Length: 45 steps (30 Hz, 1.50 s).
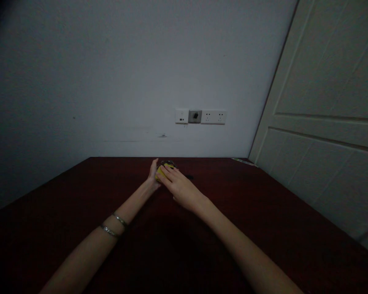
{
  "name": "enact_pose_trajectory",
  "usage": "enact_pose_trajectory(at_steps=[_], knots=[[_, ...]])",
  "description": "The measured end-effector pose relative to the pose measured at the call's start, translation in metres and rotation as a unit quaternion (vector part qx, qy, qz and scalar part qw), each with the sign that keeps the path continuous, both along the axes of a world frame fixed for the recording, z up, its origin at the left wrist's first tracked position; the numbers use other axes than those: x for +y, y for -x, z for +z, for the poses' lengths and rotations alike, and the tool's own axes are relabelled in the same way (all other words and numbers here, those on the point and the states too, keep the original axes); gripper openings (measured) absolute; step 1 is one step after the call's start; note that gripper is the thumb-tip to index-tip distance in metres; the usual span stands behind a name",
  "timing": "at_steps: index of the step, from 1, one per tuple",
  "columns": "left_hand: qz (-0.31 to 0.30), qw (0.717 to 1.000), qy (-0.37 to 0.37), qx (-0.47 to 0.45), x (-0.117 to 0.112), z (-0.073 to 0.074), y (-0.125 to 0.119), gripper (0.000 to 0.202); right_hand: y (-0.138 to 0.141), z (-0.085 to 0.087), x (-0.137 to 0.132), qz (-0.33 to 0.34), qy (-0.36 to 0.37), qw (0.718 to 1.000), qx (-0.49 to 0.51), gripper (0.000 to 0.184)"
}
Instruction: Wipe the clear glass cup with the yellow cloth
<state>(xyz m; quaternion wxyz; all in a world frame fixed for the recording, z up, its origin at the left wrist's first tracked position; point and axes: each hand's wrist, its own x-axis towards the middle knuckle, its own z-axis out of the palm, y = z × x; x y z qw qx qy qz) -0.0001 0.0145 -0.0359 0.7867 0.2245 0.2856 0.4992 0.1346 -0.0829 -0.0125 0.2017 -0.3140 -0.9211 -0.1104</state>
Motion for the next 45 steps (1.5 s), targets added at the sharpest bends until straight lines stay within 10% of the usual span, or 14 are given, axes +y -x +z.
enact_pose_trajectory(at_steps=[12,21,45], knots=[[-0.075,0.994,-0.013,0.078,0.002,0.000,0.012,0.061,-0.044,0.002,0.014,-0.013,-0.013,0.996,0.093,0.088],[-0.176,0.977,-0.108,0.053,0.005,-0.006,0.016,0.075,-0.038,-0.013,0.060,-0.100,0.114,0.843,0.517,0.058],[-0.256,0.946,-0.192,0.049,0.009,-0.013,0.019,0.079,-0.056,0.010,0.078,-0.137,0.231,0.802,0.534,0.035]])
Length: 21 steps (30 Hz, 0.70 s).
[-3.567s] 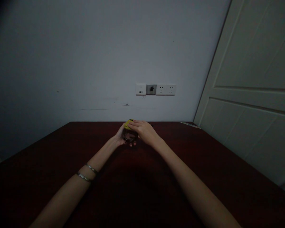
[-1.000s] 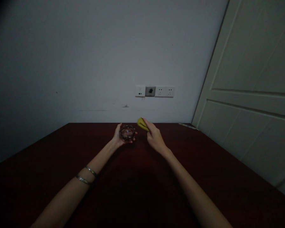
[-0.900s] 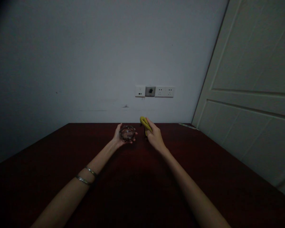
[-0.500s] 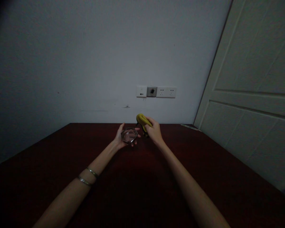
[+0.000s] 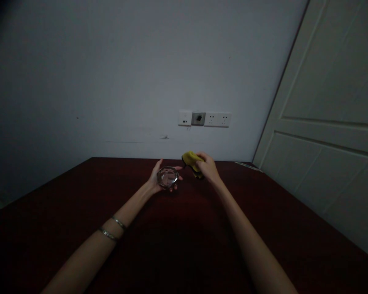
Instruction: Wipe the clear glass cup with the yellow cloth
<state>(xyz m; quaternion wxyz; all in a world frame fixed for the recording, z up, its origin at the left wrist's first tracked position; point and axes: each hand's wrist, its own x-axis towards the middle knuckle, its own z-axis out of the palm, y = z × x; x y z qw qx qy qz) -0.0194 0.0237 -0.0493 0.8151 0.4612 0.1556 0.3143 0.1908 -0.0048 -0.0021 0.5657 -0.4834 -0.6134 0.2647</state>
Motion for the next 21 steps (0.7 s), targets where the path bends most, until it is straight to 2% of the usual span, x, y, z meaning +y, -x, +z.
enact_pose_trajectory(at_steps=[6,9,14,21], knots=[[0.009,1.000,-0.002,0.003,0.000,-0.001,0.001,0.079,-0.014,0.002,0.002,0.033,-0.001,0.999,-0.022,0.027],[0.005,1.000,-0.008,0.004,0.000,-0.001,0.003,0.079,-0.013,0.003,-0.002,0.071,0.014,0.997,-0.039,0.037],[-0.025,1.000,-0.017,0.000,0.004,-0.006,0.004,0.082,0.000,0.005,-0.011,0.151,0.110,0.976,-0.110,0.033],[-0.059,0.997,-0.004,0.039,0.004,-0.007,0.000,0.086,0.018,0.000,-0.023,0.280,0.213,0.933,-0.078,0.044]])
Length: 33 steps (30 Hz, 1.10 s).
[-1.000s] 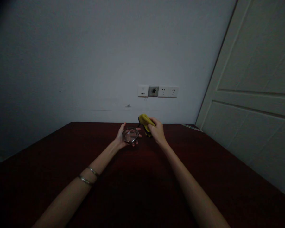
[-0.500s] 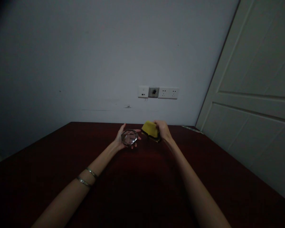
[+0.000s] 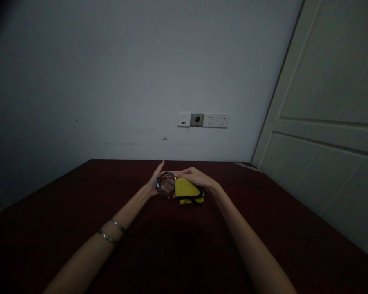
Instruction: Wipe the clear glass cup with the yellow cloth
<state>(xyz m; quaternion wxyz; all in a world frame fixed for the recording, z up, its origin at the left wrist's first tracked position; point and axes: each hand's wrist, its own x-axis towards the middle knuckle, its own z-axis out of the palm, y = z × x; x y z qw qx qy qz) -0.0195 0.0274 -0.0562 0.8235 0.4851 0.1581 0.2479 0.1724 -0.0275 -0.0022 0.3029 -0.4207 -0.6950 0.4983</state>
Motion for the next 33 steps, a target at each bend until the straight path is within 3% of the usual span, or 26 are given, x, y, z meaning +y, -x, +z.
enact_pose_trajectory(at_steps=[5,11,13,18,25,29,33], knots=[[0.008,1.000,-0.005,0.017,-0.007,0.007,-0.003,0.083,0.006,-0.001,-0.004,0.029,0.027,0.999,0.004,0.050],[-0.014,0.999,0.003,0.033,-0.005,0.005,-0.004,0.081,0.006,-0.002,-0.005,0.025,0.030,0.999,0.000,0.042],[-0.007,0.999,0.017,0.043,-0.003,0.003,-0.004,0.079,0.008,-0.002,-0.004,0.000,0.012,1.000,-0.026,0.040],[0.086,0.991,0.083,0.064,-0.003,0.003,-0.005,0.074,0.013,-0.005,0.001,-0.052,-0.053,0.994,-0.080,0.033],[0.121,0.981,0.147,0.032,-0.001,0.009,-0.002,0.066,0.016,-0.002,0.003,-0.144,-0.103,0.983,-0.049,0.030],[0.119,0.987,0.095,-0.042,-0.003,0.014,-0.005,0.063,0.011,0.000,0.009,-0.225,-0.126,0.966,-0.024,0.033],[0.125,0.990,0.031,-0.050,-0.011,0.016,-0.018,0.065,0.007,0.000,0.016,-0.290,-0.134,0.947,-0.019,0.037]])
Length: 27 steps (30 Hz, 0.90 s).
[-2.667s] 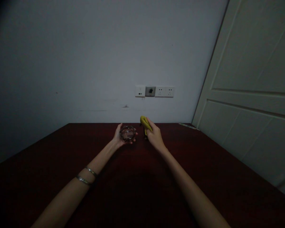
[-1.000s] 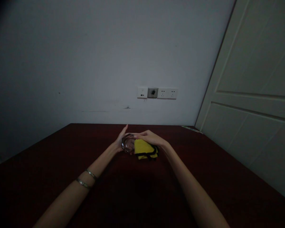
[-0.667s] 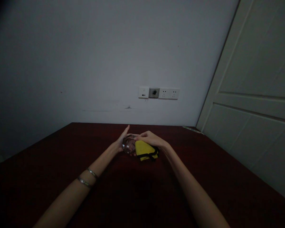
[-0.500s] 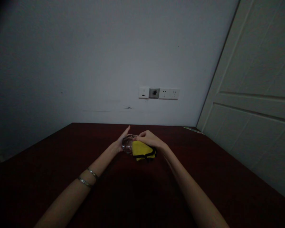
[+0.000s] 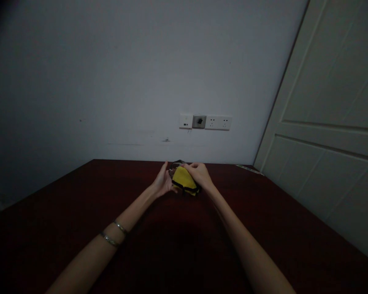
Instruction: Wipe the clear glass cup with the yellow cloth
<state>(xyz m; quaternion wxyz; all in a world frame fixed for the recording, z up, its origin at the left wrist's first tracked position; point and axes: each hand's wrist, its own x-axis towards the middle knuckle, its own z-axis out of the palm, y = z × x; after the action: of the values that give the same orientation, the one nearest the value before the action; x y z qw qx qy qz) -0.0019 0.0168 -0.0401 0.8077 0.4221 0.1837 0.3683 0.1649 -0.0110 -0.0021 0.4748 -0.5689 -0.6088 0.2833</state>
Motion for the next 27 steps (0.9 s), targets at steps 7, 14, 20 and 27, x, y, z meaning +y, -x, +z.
enact_pose_trajectory(at_steps=[7,14,20,27], knots=[[0.149,0.987,0.058,-0.005,-0.010,0.004,-0.019,0.059,0.011,0.001,-0.003,-0.018,-0.007,0.999,-0.025,0.040],[0.174,0.979,0.094,-0.044,-0.004,0.003,-0.017,0.057,0.022,0.014,-0.019,0.025,-0.034,0.997,-0.070,0.047],[0.144,0.986,0.081,0.023,0.001,-0.003,-0.003,0.059,-0.011,0.031,-0.023,0.148,0.124,0.977,0.095,0.052],[0.057,0.998,0.033,0.010,-0.001,0.005,0.007,0.065,-0.027,0.035,-0.017,0.149,0.118,0.966,0.175,0.038]])
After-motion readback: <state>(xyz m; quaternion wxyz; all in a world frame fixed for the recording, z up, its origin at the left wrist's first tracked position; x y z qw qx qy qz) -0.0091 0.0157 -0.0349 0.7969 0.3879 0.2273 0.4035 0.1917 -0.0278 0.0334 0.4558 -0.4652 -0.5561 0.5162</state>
